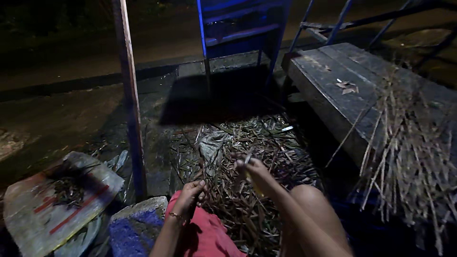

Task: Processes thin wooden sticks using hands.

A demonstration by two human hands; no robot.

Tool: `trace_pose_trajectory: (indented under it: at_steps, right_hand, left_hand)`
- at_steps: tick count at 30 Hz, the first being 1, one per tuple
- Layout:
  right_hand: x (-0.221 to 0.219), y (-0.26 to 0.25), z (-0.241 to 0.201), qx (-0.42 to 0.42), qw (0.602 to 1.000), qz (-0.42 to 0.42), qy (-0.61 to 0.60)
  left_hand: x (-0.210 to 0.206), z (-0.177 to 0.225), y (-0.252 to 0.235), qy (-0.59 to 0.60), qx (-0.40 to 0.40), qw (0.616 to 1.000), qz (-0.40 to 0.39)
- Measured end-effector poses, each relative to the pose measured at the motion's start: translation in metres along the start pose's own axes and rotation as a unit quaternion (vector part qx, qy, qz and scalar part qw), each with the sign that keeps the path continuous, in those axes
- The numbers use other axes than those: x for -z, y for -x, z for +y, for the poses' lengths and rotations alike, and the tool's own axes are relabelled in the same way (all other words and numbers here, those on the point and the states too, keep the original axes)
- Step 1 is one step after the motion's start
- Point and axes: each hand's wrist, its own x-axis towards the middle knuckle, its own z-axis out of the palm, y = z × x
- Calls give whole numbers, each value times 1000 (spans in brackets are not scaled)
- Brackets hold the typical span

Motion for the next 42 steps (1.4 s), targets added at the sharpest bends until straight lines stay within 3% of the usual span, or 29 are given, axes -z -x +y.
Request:
trace_pose_trajectory:
  at_steps: [3,5,25,33,35,39,42]
  right_hand:
    - [-27,14,13,6,991,-128,47]
    - [-34,14,21,7,985,-160,63]
    - [-22,6,12,15,994,-103,-17]
    - [10,-12,-1,78,994,54,-57]
    - [11,-8,-2,53,998,26,-20]
    - [-12,9,5,9,993,-107,45]
    - [-24,13,13,21,990,-134,46]
  left_hand:
    - [-7,0,-6,-15,7,1000,-5]
    - [-13,1,-7,-25,21,999,-14]
    - [-19,5,-10,62,38,991,-112]
    - [-15,0,-3,36,26,994,-102]
    - [-18,2,0,-2,-3,998,-59]
    - [-27,4,2,-73,-45,996,13]
    - [-32,1,1,-122,-65,990,28]
